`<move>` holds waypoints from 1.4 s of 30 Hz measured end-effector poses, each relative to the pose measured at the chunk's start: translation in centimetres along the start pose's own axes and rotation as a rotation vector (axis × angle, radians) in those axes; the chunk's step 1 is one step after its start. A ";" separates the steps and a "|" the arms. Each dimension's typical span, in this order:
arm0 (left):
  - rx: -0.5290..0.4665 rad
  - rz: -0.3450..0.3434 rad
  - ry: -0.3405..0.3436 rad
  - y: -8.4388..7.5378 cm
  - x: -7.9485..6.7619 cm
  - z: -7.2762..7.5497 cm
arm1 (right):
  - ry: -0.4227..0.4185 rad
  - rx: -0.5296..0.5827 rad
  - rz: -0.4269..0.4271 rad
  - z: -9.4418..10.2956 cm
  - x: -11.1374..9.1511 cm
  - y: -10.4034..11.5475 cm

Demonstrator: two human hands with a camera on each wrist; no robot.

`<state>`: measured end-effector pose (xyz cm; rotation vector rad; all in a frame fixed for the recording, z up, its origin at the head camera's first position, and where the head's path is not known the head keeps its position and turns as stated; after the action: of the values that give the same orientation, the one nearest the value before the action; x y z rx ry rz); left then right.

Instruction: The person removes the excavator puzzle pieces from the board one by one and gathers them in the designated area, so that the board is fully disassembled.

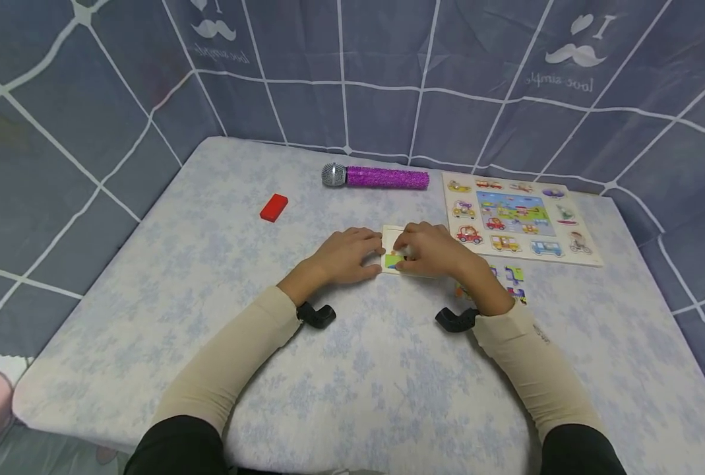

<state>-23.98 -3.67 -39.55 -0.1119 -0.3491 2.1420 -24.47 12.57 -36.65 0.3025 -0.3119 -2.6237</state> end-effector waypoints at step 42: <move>0.006 -0.009 -0.010 -0.3 -0.3 -0.1 | 0.063 0.129 -0.061 -1.1 0.1 0.1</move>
<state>-23.57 -3.69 -39.56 -0.0960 -0.3485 2.1356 -24.24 12.22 -37.66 0.4436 -0.4585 -2.6529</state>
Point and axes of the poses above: each hand's wrist, its own x-axis towards the middle knuckle, its own z-axis out of the back of the hand, y = z × x, the point moved 5 cm from there along x, towards the middle knuckle, and after that the axes turned 14 degrees about -z, right-handed, at the moved point
